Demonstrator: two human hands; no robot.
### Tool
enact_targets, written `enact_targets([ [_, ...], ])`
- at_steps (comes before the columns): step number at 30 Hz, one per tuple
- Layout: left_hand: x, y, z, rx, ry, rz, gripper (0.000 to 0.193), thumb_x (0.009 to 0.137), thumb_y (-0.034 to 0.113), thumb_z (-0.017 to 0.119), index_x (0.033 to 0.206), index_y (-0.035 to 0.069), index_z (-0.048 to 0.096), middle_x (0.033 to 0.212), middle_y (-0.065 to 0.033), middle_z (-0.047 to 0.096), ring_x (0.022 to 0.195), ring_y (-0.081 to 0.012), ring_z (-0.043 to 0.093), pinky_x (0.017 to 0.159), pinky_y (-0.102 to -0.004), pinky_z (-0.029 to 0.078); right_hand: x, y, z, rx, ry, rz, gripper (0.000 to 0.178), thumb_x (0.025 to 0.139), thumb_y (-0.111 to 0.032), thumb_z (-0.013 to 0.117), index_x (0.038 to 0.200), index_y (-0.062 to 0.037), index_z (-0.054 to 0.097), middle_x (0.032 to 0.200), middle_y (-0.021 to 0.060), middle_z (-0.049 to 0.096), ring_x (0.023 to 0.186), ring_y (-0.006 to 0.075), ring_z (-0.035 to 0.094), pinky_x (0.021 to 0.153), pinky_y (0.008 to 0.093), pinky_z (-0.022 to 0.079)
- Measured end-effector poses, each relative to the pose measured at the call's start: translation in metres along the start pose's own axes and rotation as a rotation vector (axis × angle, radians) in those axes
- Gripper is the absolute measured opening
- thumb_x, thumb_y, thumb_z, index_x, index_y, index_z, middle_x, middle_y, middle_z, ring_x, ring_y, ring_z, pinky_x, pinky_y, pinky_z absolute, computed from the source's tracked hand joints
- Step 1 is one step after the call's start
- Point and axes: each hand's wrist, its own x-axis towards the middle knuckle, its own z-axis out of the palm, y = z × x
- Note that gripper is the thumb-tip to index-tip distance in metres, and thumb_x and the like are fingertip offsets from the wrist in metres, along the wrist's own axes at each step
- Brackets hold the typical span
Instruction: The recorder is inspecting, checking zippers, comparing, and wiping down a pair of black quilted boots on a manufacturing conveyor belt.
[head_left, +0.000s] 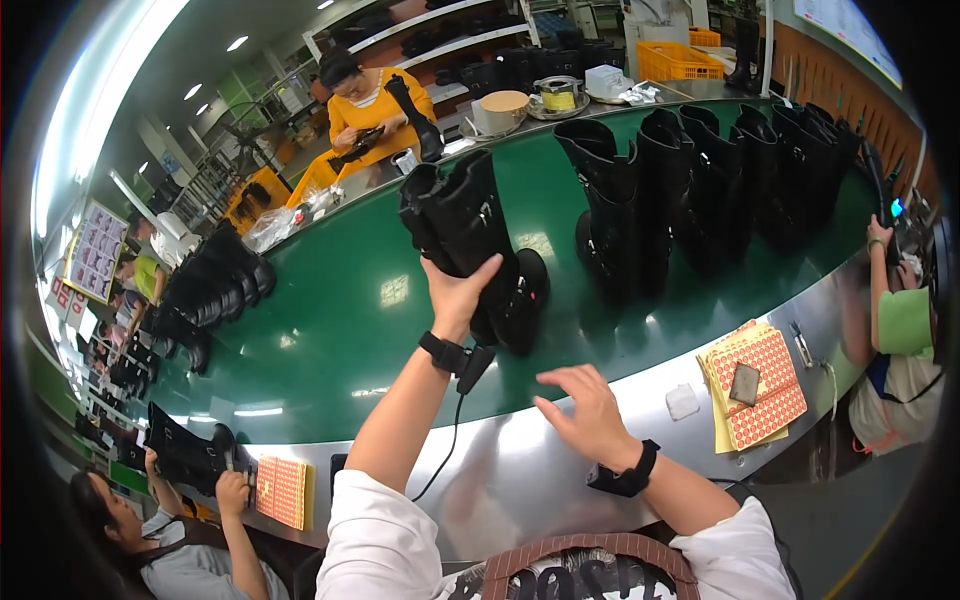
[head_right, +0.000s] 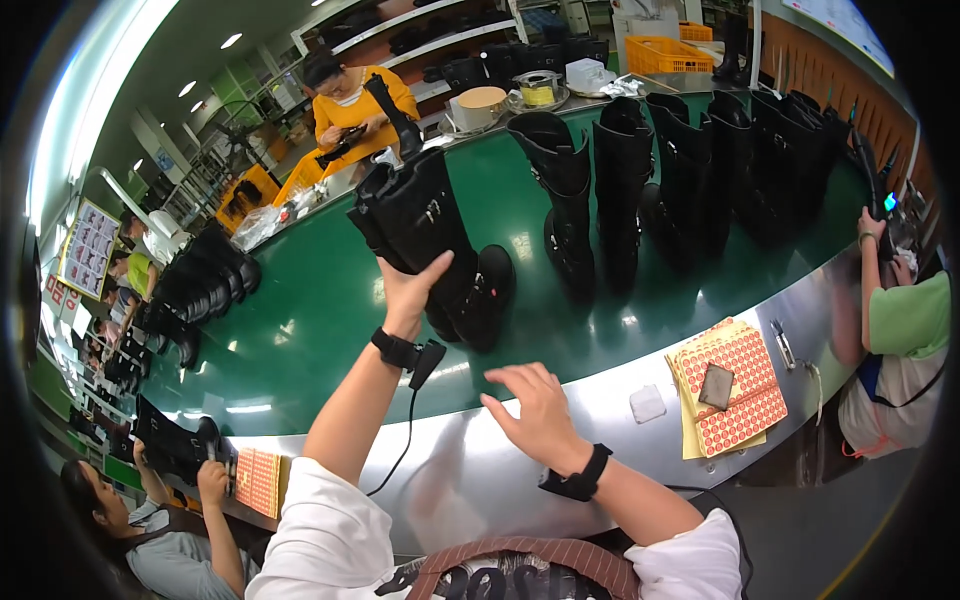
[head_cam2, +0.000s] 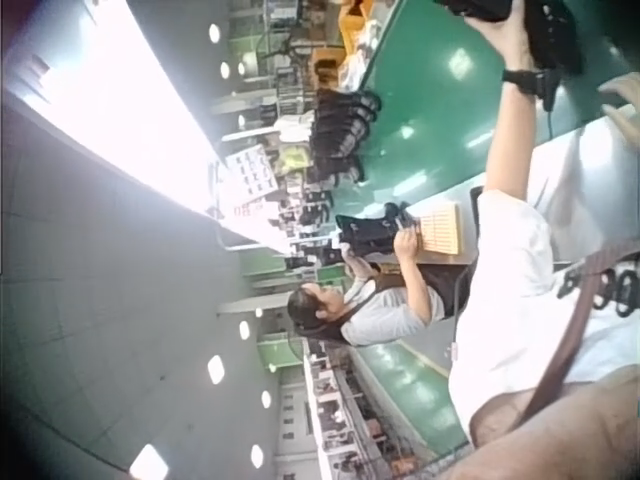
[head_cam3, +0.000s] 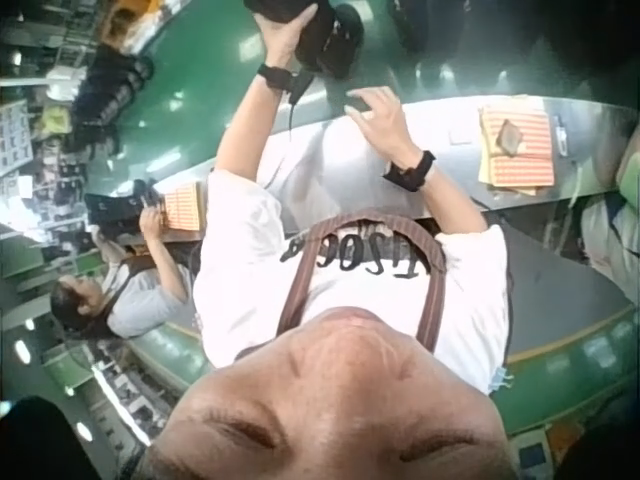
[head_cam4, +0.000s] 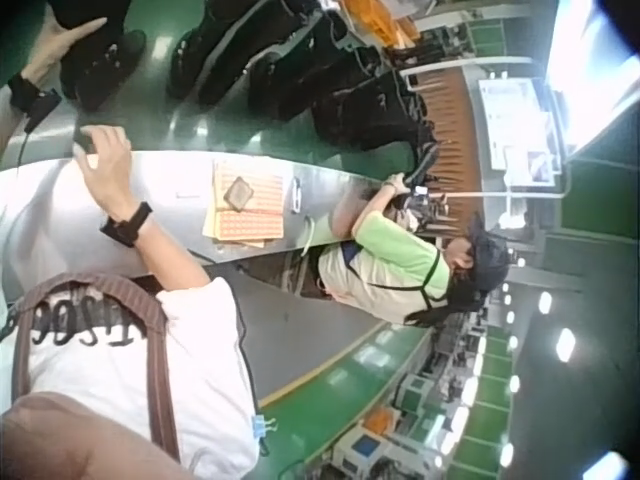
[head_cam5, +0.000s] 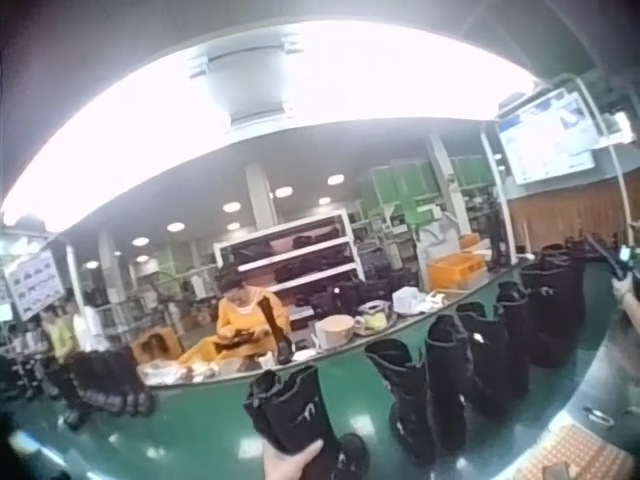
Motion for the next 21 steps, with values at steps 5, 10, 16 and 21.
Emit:
enact_targets([
  [5,0.021,0.011,-0.025,0.524,0.005,-0.133,0.047,0.08,0.044,0.076,0.096,0.0,0.07,0.089,-0.0112,0.071,0.092,-0.0262,0.069,0.083,-0.0347,0.052,-0.022,0.042,-0.002,0.171,-0.038,0.24,0.011,0.081,-0.014,0.071,0.084,-0.0037,0.073,0.075,0.0079,0.069,0.075,0.0224,0.063,0.067,0.0318,0.05],
  [10,0.057,0.03,-0.044,0.863,-0.099,-0.484,0.071,0.083,0.052,0.069,0.097,-0.017,0.063,0.086,-0.0234,0.069,0.066,-0.0308,0.071,0.052,-0.0341,0.054,-0.027,0.068,0.0,0.303,-0.033,0.504,0.016,0.084,-0.017,0.071,0.089,-0.0021,0.073,0.083,0.0114,0.068,0.073,0.0194,0.065,0.068,0.0288,0.051],
  [16,0.128,0.006,-0.077,0.255,0.108,-0.428,0.079,0.089,0.042,0.066,0.107,-0.031,0.042,0.084,-0.0323,0.062,0.052,-0.0351,0.067,0.036,-0.0342,0.052,-0.019,0.062,-0.012,0.314,-0.018,0.544,0.014,0.083,-0.014,0.071,0.089,-0.0025,0.073,0.082,0.0105,0.068,0.074,0.0191,0.065,0.069,0.0284,0.051],
  [21,0.194,-0.024,-0.076,0.187,0.19,-0.253,0.083,0.083,0.045,0.073,0.117,-0.024,0.04,0.089,-0.0267,0.065,0.056,-0.0341,0.068,0.041,-0.0329,0.056,-0.019,0.065,-0.015,0.287,-0.033,0.592,0.01,0.082,-0.012,0.071,0.087,-0.0035,0.073,0.078,0.0091,0.069,0.074,0.0191,0.064,0.069,0.0293,0.051],
])
